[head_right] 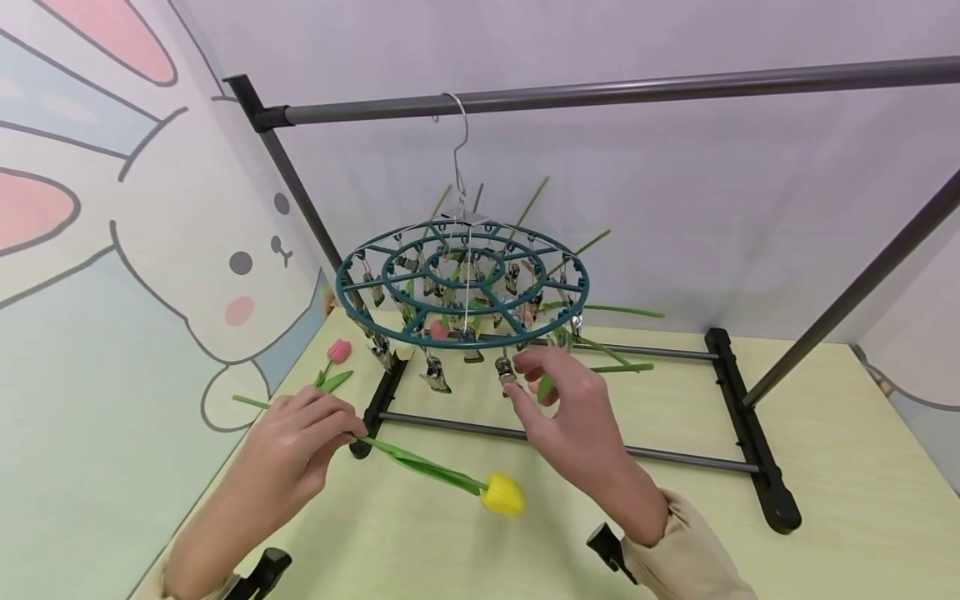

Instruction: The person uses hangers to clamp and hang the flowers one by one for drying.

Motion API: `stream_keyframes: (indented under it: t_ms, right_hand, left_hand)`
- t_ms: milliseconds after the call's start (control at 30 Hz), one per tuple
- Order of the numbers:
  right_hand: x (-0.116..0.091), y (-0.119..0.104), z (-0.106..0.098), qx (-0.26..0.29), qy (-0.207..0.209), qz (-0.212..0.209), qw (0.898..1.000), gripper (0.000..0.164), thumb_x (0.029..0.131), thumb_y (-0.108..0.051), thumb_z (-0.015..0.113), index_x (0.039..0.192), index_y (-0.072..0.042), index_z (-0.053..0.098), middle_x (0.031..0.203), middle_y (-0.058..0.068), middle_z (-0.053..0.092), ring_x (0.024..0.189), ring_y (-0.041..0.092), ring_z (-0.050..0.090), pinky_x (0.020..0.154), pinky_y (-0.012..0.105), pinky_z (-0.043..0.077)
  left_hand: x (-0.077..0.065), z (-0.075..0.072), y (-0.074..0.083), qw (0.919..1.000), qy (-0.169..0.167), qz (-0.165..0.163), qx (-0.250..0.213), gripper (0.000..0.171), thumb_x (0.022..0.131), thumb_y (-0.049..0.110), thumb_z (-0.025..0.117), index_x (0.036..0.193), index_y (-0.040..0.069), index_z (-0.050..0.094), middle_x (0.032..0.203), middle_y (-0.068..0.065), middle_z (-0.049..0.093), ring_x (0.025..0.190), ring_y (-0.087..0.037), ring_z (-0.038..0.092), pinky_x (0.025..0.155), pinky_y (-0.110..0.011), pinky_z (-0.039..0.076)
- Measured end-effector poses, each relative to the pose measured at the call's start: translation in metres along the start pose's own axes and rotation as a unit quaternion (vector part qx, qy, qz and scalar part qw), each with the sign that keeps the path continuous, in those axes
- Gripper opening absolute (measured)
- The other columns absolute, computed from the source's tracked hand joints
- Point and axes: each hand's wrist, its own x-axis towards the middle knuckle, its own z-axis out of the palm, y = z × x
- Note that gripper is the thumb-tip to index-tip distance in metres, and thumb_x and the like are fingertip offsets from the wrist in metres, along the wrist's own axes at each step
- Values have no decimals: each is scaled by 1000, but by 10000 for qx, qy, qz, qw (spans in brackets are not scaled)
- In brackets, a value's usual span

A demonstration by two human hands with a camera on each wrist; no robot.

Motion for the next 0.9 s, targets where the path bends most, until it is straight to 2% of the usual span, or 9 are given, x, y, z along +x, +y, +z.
stream_keyframes:
  t_ms: [267, 533, 733, 900]
  right_hand:
    - [-1, -11, 1, 142, 0, -174, 9997, 27, 75, 4, 75, 98, -6, 66, 91, -1, 66, 78, 8, 59, 55, 23, 52]
    - [-2, -22, 3, 335, -144, -370, 9986, 29, 75, 3, 75, 100, -8, 66, 92, -1, 67, 80, 9, 58, 56, 24, 52]
    - [-4, -31, 5, 479, -412, -442, 9970, 34, 75, 2, 77, 103, -14, 65, 95, -8, 65, 83, 7, 57, 57, 22, 51]
    - [-6, -38, 10, 691, -780, -399, 9938, 33, 76, -3, 77, 105, -15, 64, 97, -9, 64, 85, 6, 58, 57, 23, 52]
  left_hand:
    - [9, -3, 12, 9995, -197, 224, 60, 37, 70, -17, 57, 79, 17, 68, 83, 7, 62, 82, -13, 51, 65, -30, 40]
    - [18, -1, 20, 9985, -364, 374, -154, 44, 67, -21, 48, 81, 15, 69, 85, 7, 63, 85, -12, 52, 65, -26, 38]
    - [23, 0, 25, 9979, -372, 491, -185, 42, 68, -21, 51, 83, 15, 69, 87, 6, 64, 86, -13, 52, 67, -28, 40]
    - [26, -1, 29, 9974, -482, 495, -222, 38, 71, -18, 56, 85, 15, 69, 88, 6, 64, 87, -13, 52, 68, -28, 40]
